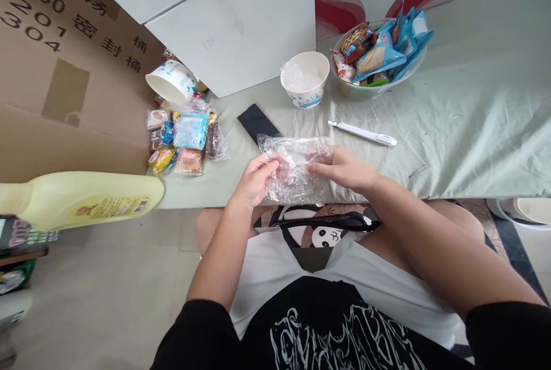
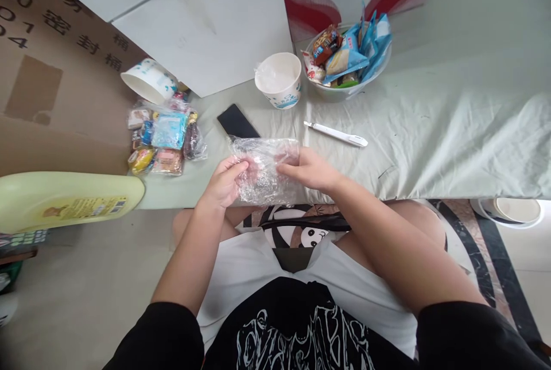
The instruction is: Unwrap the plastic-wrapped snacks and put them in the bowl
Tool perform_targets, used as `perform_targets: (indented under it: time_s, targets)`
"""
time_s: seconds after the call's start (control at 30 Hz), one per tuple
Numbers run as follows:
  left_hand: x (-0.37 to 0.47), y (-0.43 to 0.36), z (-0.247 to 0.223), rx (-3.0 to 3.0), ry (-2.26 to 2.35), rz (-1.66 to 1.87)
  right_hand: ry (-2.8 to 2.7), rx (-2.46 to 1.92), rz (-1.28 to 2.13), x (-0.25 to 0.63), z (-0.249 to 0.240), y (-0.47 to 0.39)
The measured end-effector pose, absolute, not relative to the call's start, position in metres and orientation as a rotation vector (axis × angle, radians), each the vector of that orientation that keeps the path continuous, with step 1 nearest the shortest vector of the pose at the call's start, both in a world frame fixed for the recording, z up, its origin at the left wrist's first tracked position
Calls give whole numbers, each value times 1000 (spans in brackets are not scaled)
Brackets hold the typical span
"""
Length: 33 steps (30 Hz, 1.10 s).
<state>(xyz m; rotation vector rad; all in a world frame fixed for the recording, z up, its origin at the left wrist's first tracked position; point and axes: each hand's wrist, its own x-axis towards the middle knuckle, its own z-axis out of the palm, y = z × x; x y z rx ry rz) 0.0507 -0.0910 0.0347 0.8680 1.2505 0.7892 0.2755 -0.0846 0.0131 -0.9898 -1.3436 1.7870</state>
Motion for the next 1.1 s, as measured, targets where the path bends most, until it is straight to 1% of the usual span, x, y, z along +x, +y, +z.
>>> perform_targets:
  time_s: [0.1, 0.23, 0.37, 0.43, 0.5, 0.57, 0.6, 0.63, 0.7, 0.83, 0.9, 0.93, 1.0, 1.1]
  targets:
    - [48, -91, 35, 964, 1297, 757, -1387, -1012, 1752, 277, 13, -84]
    - [39, -90, 37, 917, 1232, 964, -1347, -887, 1575, 279, 18, -84]
    - [28, -82, 37, 975, 1165, 1016, -1460, -878, 1510, 285, 23, -85]
    - [26, -77, 36, 1094, 1313, 1135, -1587, -1055, 1324, 287, 24, -85]
    - [30, -75, 34, 1223, 1525, 1248, -1701, -1307, 1017, 285, 21, -85]
    - [41, -76, 32, 1344, 1630, 1230, -1759, -1461, 786, 281, 18, -86]
    - [49, -78, 31, 1393, 1620, 1168, -1765, -1473, 747, 278, 17, -87]
    - [57, -80, 31, 1428, 1576, 1091, -1759, -1435, 755, 274, 16, -88]
    - [74, -83, 31, 1468, 1433, 944, -1724, -1233, 876, 269, 16, -91]
    - [93, -84, 32, 1309, 1008, 719, -1456, -683, 1428, 264, 20, -93]
    - [93, -81, 33, 1216, 962, 720, -1302, -564, 1612, 266, 22, -91]
    - [92, -77, 32, 1192, 995, 750, -1267, -572, 1623, 269, 23, -88]
    - [88, -66, 32, 1216, 1110, 815, -1292, -743, 1480, 277, 22, -80]
    - [84, -31, 33, 1453, 1346, 991, -1410, -1205, 998, 299, 20, -66]
